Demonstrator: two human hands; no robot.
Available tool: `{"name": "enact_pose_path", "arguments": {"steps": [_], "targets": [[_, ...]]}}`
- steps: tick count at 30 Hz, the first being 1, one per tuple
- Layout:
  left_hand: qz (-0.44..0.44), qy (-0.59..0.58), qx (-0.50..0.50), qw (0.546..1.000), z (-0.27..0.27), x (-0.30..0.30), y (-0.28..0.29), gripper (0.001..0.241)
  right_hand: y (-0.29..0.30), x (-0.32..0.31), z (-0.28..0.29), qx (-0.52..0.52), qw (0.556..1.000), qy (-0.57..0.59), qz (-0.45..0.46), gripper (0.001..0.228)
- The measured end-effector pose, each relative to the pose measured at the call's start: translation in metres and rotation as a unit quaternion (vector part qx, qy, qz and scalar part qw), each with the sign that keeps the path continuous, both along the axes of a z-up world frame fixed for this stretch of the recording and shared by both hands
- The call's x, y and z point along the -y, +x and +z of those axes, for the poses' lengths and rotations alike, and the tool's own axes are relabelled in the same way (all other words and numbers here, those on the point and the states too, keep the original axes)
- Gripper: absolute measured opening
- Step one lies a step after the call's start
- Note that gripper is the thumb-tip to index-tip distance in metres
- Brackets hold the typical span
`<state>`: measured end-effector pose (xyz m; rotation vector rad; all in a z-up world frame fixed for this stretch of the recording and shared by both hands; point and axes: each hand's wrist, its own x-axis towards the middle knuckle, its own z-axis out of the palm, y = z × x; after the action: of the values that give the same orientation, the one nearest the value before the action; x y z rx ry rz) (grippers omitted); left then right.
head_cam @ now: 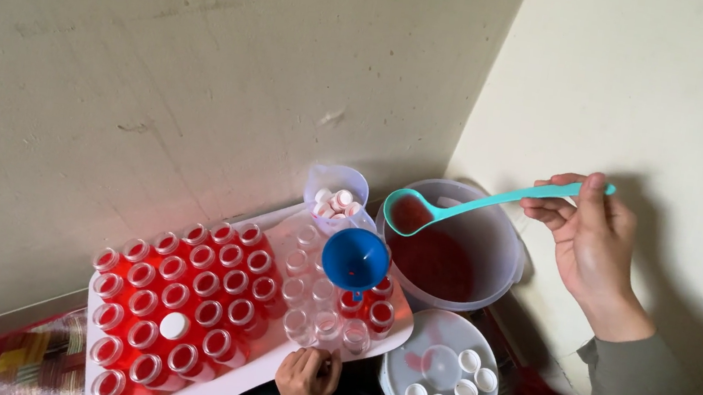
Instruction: The person scoops red liquid from a large plastic bucket using a blue ladle and pours it through a blue funnel into small clear plastic cups arranged on a white tray.
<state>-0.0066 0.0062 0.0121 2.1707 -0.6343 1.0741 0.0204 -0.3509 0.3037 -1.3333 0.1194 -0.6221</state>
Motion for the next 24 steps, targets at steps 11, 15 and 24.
{"name": "enact_pose_path", "arguments": {"steps": [11, 15, 24], "targets": [[-0.005, 0.01, -0.016, 1.0, -0.004, -0.003, -0.001, 0.026, -0.001, -0.039, 0.006, 0.0, 0.999, -0.004, 0.052, 0.043], [-0.011, 0.006, -0.01, 1.0, -0.001, -0.004, 0.0, 0.028, -0.002, -0.05, 0.004, -0.008, 0.998, -0.021, 0.064, 0.044], [-0.02, 0.001, -0.006, 1.0, 0.003, -0.005, 0.0, 0.029, -0.005, -0.056, -0.004, -0.004, 0.996, -0.043, 0.077, 0.039]]}}
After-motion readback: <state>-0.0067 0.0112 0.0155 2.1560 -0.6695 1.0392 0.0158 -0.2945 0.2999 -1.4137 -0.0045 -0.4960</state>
